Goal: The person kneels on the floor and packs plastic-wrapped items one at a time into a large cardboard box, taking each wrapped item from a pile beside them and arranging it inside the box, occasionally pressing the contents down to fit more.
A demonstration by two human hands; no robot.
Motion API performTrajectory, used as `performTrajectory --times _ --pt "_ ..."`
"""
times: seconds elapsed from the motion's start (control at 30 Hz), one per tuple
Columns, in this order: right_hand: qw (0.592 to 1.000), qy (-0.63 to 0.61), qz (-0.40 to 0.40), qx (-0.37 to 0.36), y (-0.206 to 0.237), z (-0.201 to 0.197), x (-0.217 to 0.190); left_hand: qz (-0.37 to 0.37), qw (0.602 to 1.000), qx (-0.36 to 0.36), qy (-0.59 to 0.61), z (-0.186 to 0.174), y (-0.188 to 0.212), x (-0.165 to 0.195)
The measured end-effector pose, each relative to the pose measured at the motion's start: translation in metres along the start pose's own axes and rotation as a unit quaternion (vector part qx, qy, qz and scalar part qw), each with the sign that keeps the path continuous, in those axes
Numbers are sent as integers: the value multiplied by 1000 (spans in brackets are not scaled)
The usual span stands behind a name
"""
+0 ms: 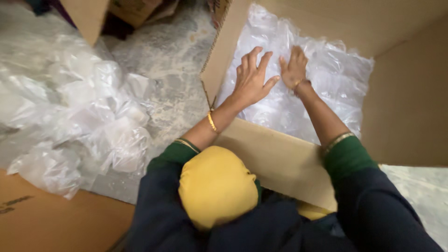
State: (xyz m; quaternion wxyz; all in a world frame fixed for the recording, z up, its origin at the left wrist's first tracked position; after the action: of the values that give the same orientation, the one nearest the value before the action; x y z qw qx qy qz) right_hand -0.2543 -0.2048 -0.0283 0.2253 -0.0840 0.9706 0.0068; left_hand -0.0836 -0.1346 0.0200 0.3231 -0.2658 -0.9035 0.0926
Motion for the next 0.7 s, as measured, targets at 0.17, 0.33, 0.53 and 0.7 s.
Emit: performTrajectory --times 0.17,0.33,0.53,0.7 --pt "991 19 -35 -128 34 7 -10 15 999 33 17 -15 -1 -5" --pt "979 126 -69 -146 73 5 -4 111 982 80 131 -42 30 2" --pt "993 64 -96 21 78 -20 23 129 952 256 -111 -95 174 -25" --pt "994 55 -94 -27 77 -12 20 -251 861 401 -187 -176 287 -122"
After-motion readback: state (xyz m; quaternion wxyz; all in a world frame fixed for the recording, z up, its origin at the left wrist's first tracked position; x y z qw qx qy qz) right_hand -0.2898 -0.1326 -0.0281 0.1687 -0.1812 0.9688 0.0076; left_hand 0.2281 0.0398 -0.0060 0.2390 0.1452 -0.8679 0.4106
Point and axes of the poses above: each hand's wrist, its own y-axis away from the middle knuckle, its own z-axis out of the palm, x = y × z, the point moved 4 cm from there along -y, towards the middle knuckle, and after that the axes turned 13 degrees about -x, right-handed, at the moved point
